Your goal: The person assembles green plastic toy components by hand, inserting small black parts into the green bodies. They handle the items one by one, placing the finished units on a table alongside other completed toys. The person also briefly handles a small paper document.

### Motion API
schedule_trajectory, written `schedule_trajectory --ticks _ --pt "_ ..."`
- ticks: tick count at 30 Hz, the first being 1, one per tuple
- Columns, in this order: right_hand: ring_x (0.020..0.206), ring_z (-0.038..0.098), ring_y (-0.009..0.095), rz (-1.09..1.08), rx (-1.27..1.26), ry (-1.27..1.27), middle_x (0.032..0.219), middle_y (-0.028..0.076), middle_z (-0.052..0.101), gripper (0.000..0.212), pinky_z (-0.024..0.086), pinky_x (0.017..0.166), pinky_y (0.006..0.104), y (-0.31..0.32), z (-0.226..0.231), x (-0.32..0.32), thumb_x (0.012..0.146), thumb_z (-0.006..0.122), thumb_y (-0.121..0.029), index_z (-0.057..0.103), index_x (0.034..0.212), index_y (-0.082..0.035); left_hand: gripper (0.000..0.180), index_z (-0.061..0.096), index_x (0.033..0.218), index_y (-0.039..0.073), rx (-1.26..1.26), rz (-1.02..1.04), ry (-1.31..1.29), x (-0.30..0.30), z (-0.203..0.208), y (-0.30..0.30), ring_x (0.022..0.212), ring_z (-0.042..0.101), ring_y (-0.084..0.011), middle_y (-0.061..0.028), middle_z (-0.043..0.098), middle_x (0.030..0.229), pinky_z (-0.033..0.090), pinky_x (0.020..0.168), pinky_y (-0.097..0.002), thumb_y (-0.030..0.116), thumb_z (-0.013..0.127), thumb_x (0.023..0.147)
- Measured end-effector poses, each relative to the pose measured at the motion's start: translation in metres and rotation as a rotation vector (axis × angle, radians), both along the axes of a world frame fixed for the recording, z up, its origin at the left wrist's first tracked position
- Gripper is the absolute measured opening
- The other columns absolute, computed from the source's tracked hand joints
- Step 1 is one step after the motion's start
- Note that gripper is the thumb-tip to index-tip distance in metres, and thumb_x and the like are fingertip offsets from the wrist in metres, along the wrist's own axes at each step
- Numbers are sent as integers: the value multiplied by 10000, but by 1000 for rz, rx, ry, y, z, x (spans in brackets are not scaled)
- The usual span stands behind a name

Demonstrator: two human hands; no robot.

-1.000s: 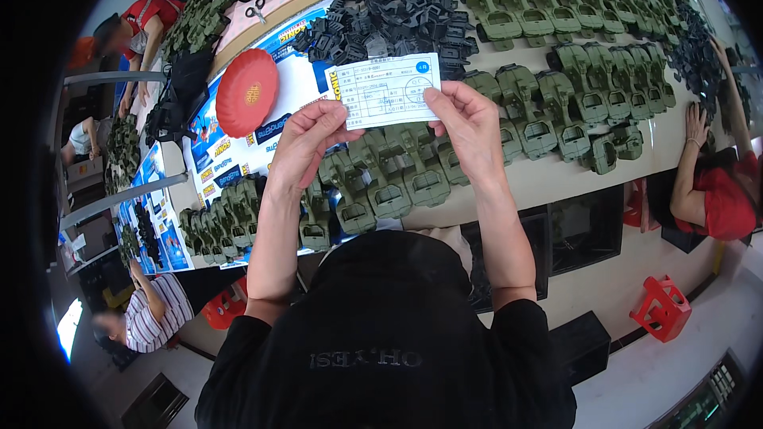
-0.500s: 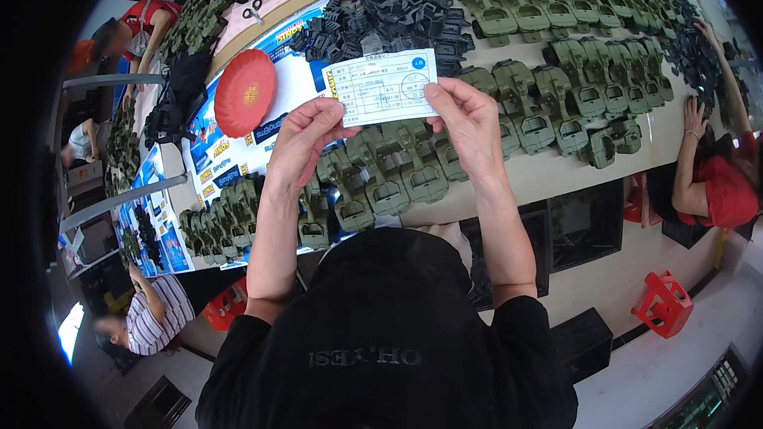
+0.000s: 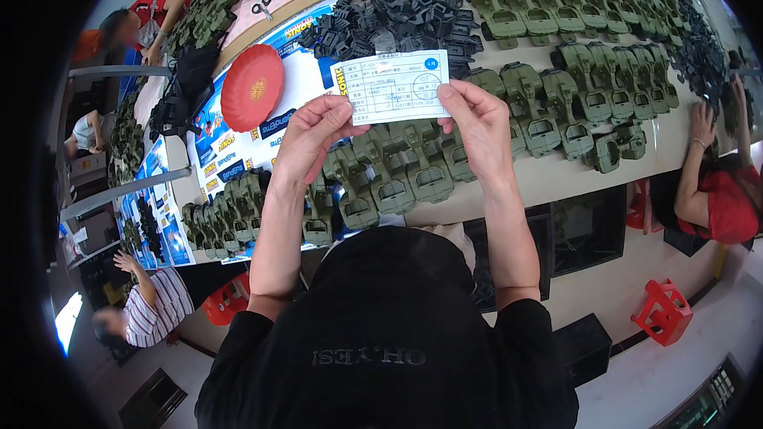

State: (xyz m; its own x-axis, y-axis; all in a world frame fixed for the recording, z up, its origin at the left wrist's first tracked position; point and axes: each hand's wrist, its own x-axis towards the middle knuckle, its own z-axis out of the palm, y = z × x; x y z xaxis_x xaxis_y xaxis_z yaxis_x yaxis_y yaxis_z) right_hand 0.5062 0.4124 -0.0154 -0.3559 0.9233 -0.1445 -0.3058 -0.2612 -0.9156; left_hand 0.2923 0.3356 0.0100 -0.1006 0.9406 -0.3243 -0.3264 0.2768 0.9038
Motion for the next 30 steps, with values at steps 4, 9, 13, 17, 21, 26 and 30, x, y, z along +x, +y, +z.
schedule_trajectory --ticks 4,9,13,17,21,26,30 --pt "598 500 55 8 -4 6 757 26 613 221 395 524 187 0 0 -1 857 597 -147 627 986 30 210 601 993 -4 -1 1 -1 -1 -1 -1 810 617 -144 -83 643 917 486 742 -253 160 589 863" --pt "598 509 52 13 -13 7 765 22 619 222 399 517 182 1 -2 -1 847 615 -155 638 977 23 205 602 993 -3 -6 7 -8 1 0 0 798 618 -148 -87 642 916 484 730 -252 156 586 864" --pt "597 512 52 9 -23 -9 764 21 619 232 399 513 185 2 -5 -1 847 616 -172 639 972 23 205 605 990 -5 -29 15 9 -2 -8 4 797 619 -149 -89 641 913 486 727 -249 153 592 861" --pt "594 512 54 -3 -27 -22 764 21 618 244 400 512 188 10 -14 1 855 607 -188 638 978 21 213 612 985 -7 -73 10 95 -2 -14 20 775 623 -146 -86 646 881 492 712 -248 159 604 852" --pt "603 511 54 -79 -41 -39 775 29 627 248 397 513 187 23 -27 1 870 581 -200 638 996 6 193 617 960 -1 -87 -2 198 -4 -19 55 756 628 -152 -77 644 855 509 705 -262 155 606 847" --pt "617 506 47 -160 -97 -70 792 36 637 250 392 509 181 34 -40 15 882 558 -211 640 1006 -11 177 621 946 21 -101 13 266 -13 -33 119 750 635 -157 -59 635 818 514 681 -256 164 611 842" --pt "608 506 44 -210 -152 -75 790 35 638 246 390 505 178 37 -58 31 883 552 -210 640 997 -11 181 611 959 32 -128 29 231 -21 -43 175 750 635 -159 -44 620 803 519 668 -276 169 611 841"
